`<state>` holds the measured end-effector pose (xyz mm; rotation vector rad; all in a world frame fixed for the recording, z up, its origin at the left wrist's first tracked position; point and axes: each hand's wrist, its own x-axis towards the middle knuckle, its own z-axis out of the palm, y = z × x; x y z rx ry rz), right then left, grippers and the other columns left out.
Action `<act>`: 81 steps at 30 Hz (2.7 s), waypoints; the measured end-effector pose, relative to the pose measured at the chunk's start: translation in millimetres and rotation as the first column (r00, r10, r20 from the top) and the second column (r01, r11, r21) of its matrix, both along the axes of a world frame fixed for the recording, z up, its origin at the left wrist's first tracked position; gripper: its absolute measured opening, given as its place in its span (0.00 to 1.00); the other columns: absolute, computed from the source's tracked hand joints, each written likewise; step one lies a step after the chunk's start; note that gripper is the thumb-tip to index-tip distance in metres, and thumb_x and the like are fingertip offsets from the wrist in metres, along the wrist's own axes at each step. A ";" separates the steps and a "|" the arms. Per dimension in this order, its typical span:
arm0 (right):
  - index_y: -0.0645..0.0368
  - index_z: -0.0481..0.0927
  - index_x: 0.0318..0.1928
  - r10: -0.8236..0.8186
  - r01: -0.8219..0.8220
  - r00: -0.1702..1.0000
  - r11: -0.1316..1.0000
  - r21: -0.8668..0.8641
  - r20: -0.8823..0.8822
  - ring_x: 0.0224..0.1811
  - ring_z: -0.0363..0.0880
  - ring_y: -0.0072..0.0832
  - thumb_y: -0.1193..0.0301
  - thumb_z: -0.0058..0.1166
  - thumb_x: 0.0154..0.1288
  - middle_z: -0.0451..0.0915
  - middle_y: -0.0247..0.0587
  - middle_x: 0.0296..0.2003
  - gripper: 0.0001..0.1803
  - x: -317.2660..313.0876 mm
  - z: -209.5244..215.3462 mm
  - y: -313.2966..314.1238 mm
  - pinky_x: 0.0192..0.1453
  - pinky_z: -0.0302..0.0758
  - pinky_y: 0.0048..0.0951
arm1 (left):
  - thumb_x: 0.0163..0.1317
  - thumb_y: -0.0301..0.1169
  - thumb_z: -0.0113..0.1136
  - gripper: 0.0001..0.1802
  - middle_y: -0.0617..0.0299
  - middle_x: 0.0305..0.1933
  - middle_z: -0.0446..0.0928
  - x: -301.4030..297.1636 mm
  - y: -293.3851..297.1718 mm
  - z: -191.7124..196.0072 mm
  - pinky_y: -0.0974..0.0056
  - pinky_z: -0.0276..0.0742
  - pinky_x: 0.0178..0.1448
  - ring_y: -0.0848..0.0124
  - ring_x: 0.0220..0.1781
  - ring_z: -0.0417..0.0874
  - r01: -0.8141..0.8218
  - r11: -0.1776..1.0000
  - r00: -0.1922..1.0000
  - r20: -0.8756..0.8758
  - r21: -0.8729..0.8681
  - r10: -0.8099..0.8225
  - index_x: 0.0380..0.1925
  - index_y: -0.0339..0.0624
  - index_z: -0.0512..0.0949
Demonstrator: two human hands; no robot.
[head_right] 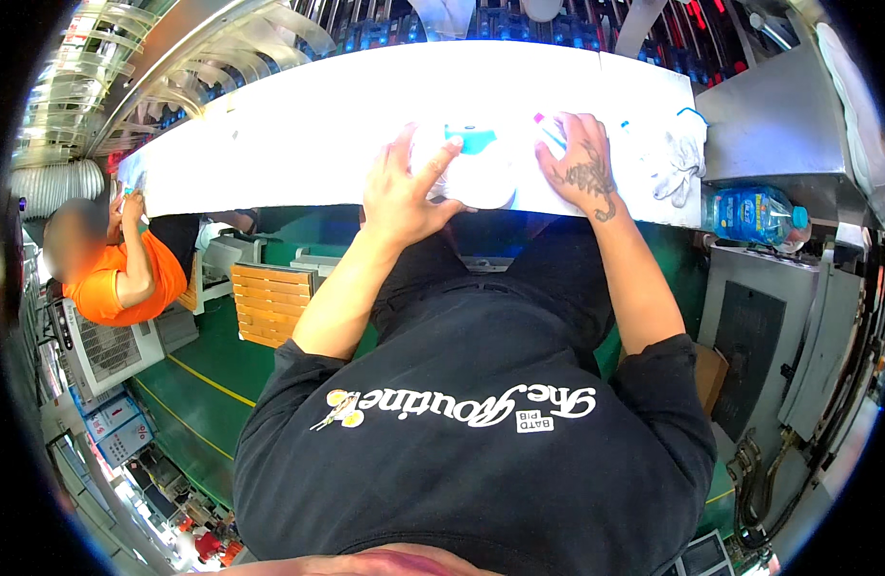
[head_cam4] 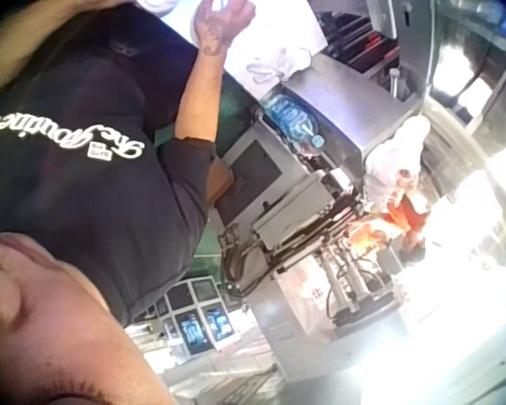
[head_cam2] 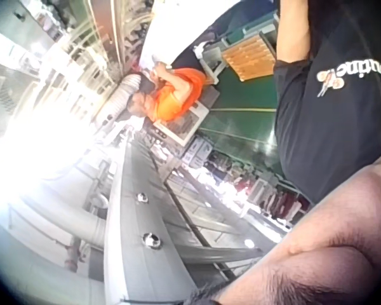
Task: The person assembles white slipper components on a factory workbench. They insert a blue insole into the white slipper base and press the edges to secure the fit. The person handles the slippers one at a time, repeating the insertion and pressing process for multiple units.
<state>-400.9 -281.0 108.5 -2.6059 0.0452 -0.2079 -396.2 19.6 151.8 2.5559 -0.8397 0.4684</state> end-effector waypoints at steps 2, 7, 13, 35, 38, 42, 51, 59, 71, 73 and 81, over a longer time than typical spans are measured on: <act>0.64 0.75 0.73 0.192 -0.193 0.981 0.917 0.350 0.037 0.67 0.79 0.49 0.54 0.71 0.69 0.78 0.56 0.67 0.40 -4.7 4.9 8.7 0.77 0.73 0.50 | 0.35 0.49 0.90 0.52 0.44 0.74 0.71 2.1 6.3 -2.3 0.45 0.80 0.61 0.46 0.60 0.82 0.022 0.999 1.000 -0.006 -0.039 -0.023 0.69 0.72 0.83; 0.62 0.66 0.80 0.515 -0.339 0.857 0.612 0.714 -0.034 0.77 0.73 0.44 0.54 0.75 0.70 0.74 0.54 0.73 0.47 -12.2 16.7 34.4 0.83 0.69 0.44 | 0.35 0.50 0.90 0.53 0.43 0.75 0.71 10.8 19.4 -4.7 0.44 0.80 0.61 0.44 0.61 0.82 0.077 0.992 0.996 -0.043 -0.105 -0.081 0.70 0.72 0.83; 0.54 0.63 0.82 0.411 -0.172 0.887 0.718 0.674 -0.212 0.82 0.66 0.53 0.33 0.81 0.49 0.69 0.57 0.77 0.68 -16.5 27.0 36.5 0.84 0.66 0.54 | 0.37 0.49 0.89 0.52 0.41 0.77 0.70 10.2 3.2 13.0 0.42 0.79 0.66 0.43 0.63 0.82 0.113 0.990 0.985 -0.143 0.087 -0.100 0.71 0.71 0.82; 0.52 0.60 0.76 0.447 -0.494 0.869 0.796 0.350 0.210 0.70 0.76 0.50 0.44 0.90 0.44 0.72 0.53 0.67 0.66 -21.1 12.7 54.0 0.69 0.79 0.47 | 0.41 0.49 0.86 0.49 0.38 0.77 0.71 19.1 20.7 7.1 0.41 0.77 0.68 0.39 0.68 0.80 0.207 0.978 0.967 -0.146 -0.029 -0.209 0.71 0.66 0.82; 0.52 0.57 0.76 0.476 -0.541 0.840 0.768 0.341 0.262 0.66 0.77 0.50 0.46 0.90 0.44 0.72 0.54 0.63 0.67 -26.5 9.0 57.4 0.66 0.78 0.48 | 0.40 0.52 0.86 0.48 0.39 0.74 0.73 10.4 17.3 6.5 0.41 0.77 0.65 0.41 0.64 0.81 0.201 0.978 0.977 -0.056 -0.062 -0.205 0.68 0.64 0.84; 0.54 0.53 0.77 0.484 -0.553 0.832 0.760 0.341 0.270 0.67 0.74 0.51 0.45 0.93 0.40 0.69 0.57 0.64 0.73 -38.7 -2.3 65.6 0.67 0.76 0.50 | 0.36 0.53 0.87 0.49 0.38 0.73 0.73 -1.5 10.3 3.4 0.42 0.75 0.64 0.43 0.64 0.80 0.152 0.986 0.988 -0.015 -0.069 -0.153 0.66 0.62 0.85; 0.52 0.44 0.86 0.611 -0.363 0.792 0.473 0.803 -0.001 0.80 0.63 0.52 0.44 0.92 0.38 0.64 0.54 0.75 0.84 -34.8 4.0 72.8 0.82 0.66 0.51 | 0.34 0.52 0.88 0.49 0.38 0.73 0.75 -0.5 25.1 -17.1 0.46 0.77 0.60 0.44 0.60 0.84 0.187 0.936 0.982 0.083 -0.299 -0.170 0.64 0.62 0.85; 0.54 0.41 0.89 0.783 -0.250 0.616 0.300 0.921 -0.088 0.79 0.66 0.43 0.52 0.92 0.44 0.68 0.51 0.77 0.84 -13.3 22.1 81.3 0.83 0.66 0.46 | 0.33 0.51 0.89 0.50 0.37 0.74 0.75 1.9 34.8 -22.4 0.46 0.78 0.59 0.44 0.61 0.84 0.197 0.907 0.980 0.085 -0.372 -0.178 0.65 0.62 0.84; 0.54 0.52 0.88 0.716 -0.255 0.687 0.395 0.883 -0.122 0.78 0.71 0.42 0.53 0.88 0.52 0.73 0.48 0.75 0.71 -9.2 28.8 84.1 0.82 0.69 0.46 | 0.35 0.53 0.89 0.48 0.37 0.73 0.76 1.2 32.9 -28.2 0.48 0.79 0.57 0.44 0.61 0.85 0.176 0.888 0.984 0.114 -0.426 -0.140 0.64 0.63 0.83; 0.53 0.53 0.88 0.725 -0.267 0.678 0.394 0.879 -0.120 0.78 0.71 0.42 0.53 0.88 0.52 0.73 0.48 0.74 0.71 -7.2 27.1 82.3 0.82 0.69 0.45 | 0.35 0.52 0.88 0.48 0.38 0.73 0.76 3.0 33.3 -26.5 0.47 0.79 0.58 0.44 0.61 0.85 0.180 0.888 0.983 0.101 -0.424 -0.151 0.64 0.63 0.83; 0.56 0.67 0.80 0.693 -0.268 0.685 0.528 0.806 -0.226 0.72 0.77 0.41 0.55 0.84 0.55 0.78 0.46 0.70 0.56 -8.6 41.3 91.8 0.77 0.74 0.44 | 0.39 0.51 0.87 0.46 0.38 0.73 0.76 2.8 32.6 -26.4 0.46 0.78 0.60 0.44 0.62 0.84 0.169 0.898 0.984 0.125 -0.407 -0.129 0.64 0.63 0.83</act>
